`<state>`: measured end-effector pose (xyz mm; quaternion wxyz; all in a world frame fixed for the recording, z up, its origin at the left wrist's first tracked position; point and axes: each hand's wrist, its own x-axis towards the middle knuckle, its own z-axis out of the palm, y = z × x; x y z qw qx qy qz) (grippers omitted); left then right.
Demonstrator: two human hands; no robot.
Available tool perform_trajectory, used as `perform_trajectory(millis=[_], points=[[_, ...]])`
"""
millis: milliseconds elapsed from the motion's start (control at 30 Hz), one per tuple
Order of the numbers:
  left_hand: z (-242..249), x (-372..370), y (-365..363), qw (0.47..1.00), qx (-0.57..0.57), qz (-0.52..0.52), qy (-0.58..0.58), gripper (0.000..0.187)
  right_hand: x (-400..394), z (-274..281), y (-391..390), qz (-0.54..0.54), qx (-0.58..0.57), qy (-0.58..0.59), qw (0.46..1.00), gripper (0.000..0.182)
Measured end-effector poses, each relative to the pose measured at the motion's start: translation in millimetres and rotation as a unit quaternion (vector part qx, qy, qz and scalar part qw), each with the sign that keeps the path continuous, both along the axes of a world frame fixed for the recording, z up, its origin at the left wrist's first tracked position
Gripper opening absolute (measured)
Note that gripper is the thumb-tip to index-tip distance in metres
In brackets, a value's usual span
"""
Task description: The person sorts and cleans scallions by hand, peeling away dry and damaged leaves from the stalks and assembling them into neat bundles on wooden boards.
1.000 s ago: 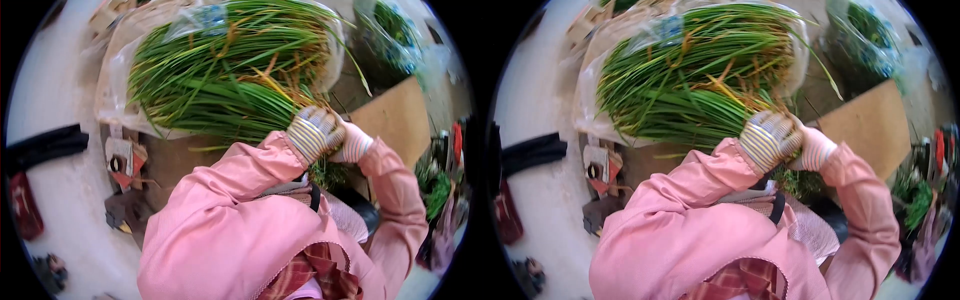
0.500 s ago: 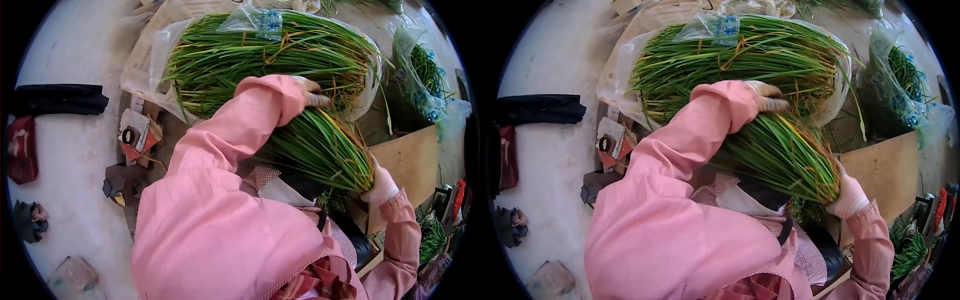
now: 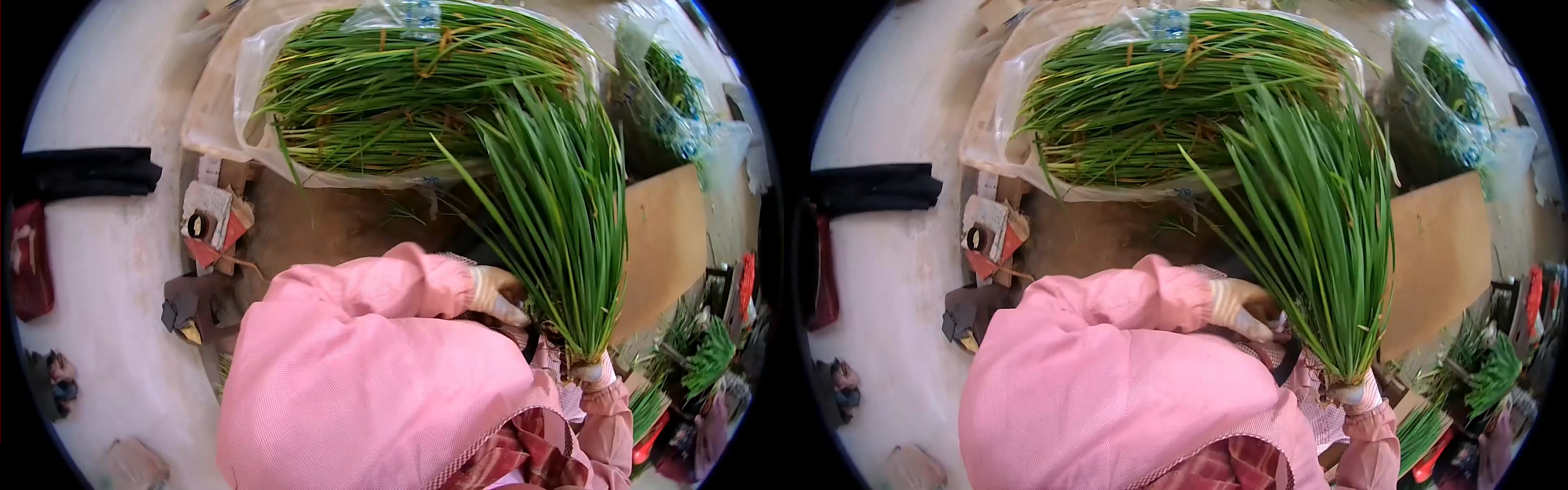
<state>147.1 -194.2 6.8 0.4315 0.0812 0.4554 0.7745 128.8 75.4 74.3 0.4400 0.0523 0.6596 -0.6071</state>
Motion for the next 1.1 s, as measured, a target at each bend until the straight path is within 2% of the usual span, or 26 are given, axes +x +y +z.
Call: perform_trajectory(millis=[33, 67, 100, 133, 200, 233, 267, 300, 333, 367, 400, 433, 467, 500, 533, 600, 633, 700, 733, 800, 867, 933, 967, 1033, 1067, 1100], points=[[6.5, -3.5, 9.1, 0.999, -0.029, -0.012, 0.007, 0.046, 7.0, 5.6, -0.3, -0.038, -0.016, -0.008, 0.999, 0.056], [39.8, -14.1, 15.5, 0.998, -0.056, -0.031, 0.016, 0.049, 15.2, 11.7, 0.3, -0.076, -0.032, -0.014, 0.996, 0.056], [58.0, -22.9, 25.8, 0.994, 0.055, -0.065, -0.073, 0.051, 24.7, 18.9, 2.1, -0.115, -0.044, -0.019, 0.992, 0.056], [51.9, -27.8, 44.4, 0.989, 0.062, -0.116, -0.064, 0.051, 36.1, 24.9, 4.9, -0.154, -0.054, -0.023, 0.986, 0.056], [38.0, -38.4, 89.2, 0.979, 0.170, 0.060, 0.098, 0.059, 55.3, 32.0, 14.3, -0.186, -0.048, -0.002, 0.981, 0.057], [50.9, -45.8, 102.9, 0.978, 0.195, 0.024, 0.076, 0.062, 62.4, 28.5, 23.3, -0.151, -0.009, 0.038, 0.988, 0.055], [54.0, -61.2, 122.1, 0.970, 0.219, -0.007, 0.102, 0.061, 70.0, 25.2, 32.8, -0.117, 0.033, 0.079, 0.989, 0.054], [57.5, -76.0, 141.7, 0.961, 0.244, -0.038, 0.127, 0.061, 65.9, 30.7, 26.5, -0.144, 0.082, 0.148, 0.975, 0.038], [61.4, -90.0, 161.4, 0.949, 0.269, -0.068, 0.152, 0.060, 58.9, 38.6, 27.7, -0.072, 0.151, 0.268, 0.949, 0.039], [59.0, -115.7, 183.6, 0.935, 0.313, -0.159, -0.045, 0.055, 52.2, 46.7, 29.1, -0.016, 0.231, 0.384, 0.894, 0.040], [71.4, -121.9, 193.0, 0.943, 0.285, -0.161, -0.058, 0.051, 45.3, 30.6, 38.5, -0.149, 0.128, 0.338, 0.921, 0.039], [84.0, -127.8, 202.4, 0.950, 0.257, -0.163, -0.072, 0.048, 40.8, 26.5, 39.0, -0.283, 0.059, 0.359, 0.887, 0.037], [99.5, -123.1, 195.2, 0.975, 0.180, -0.078, 0.102, 0.046, 30.7, 18.7, 37.4, -0.326, 0.042, 0.325, 0.887, 0.037], [96.6, -120.7, 194.1, 0.980, 0.172, -0.049, 0.091, 0.045, 20.8, 11.0, 35.9, -0.371, 0.023, 0.292, 0.881, 0.037], [95.8, -111.9, 187.2, 0.995, 0.080, -0.058, -0.018, 0.047, 11.0, 3.2, 34.3, -0.417, 0.003, 0.260, 0.871, 0.036], [39.3, -99.3, 191.1, 0.987, 0.113, 0.051, 0.101, 0.051, -3.9, -51.2, 34.9, -0.469, -0.108, 0.280, 0.831, 0.037], [-15.0, -99.4, 185.1, 0.993, 0.063, 0.012, 0.099, 0.053, -0.2, -69.2, 28.7, -0.494, -0.113, 0.216, 0.835, 0.039], [-53.6, -80.5, 162.4, 0.999, -0.007, -0.037, 0.002, 0.055, 12.9, -98.2, 1.8, -0.548, -0.136, 0.118, 0.817, 0.047], [-67.9, -67.2, 150.4, 0.994, -0.028, -0.044, -0.092, 0.056, 25.1, -125.7, -9.8, -0.575, -0.239, 0.076, 0.779, 0.053], [-63.5, -57.8, 140.1, 0.989, -0.050, -0.041, -0.132, 0.055, 32.0, -144.7, -27.9, -0.602, -0.189, 0.075, 0.773, 0.056], [-65.2, -62.8, 138.7, 0.989, -0.078, -0.020, -0.123, 0.056, 35.0, -148.0, -22.9, -0.595, -0.207, 0.039, 0.776, 0.060], [-66.1, -73.6, 139.5, 0.993, -0.077, -0.019, -0.087, 0.063, 35.3, -142.0, -18.3, -0.565, -0.168, 0.023, 0.808, 0.055], [-63.7, -78.8, 142.1, 0.992, -0.109, 0.010, -0.070, 0.063, 33.5, -145.2, -19.5, -0.561, -0.198, 0.099, 0.797, 0.057], [-61.6, -96.8, 151.7, 0.976, -0.197, 0.057, -0.076, 0.060, 37.8, -147.9, -15.7, -0.552, -0.196, 0.078, 0.806, 0.062], [-67.0, -105.6, 155.0, 0.975, -0.199, 0.054, -0.077, 0.060, 39.4, -143.4, -14.5, -0.542, -0.190, 0.056, 0.817, 0.068], [-72.3, -112.6, 157.8, 0.982, -0.130, 0.066, -0.119, 0.055, 39.0, -145.1, -12.6, -0.544, -0.190, 0.053, 0.816, 0.068]])
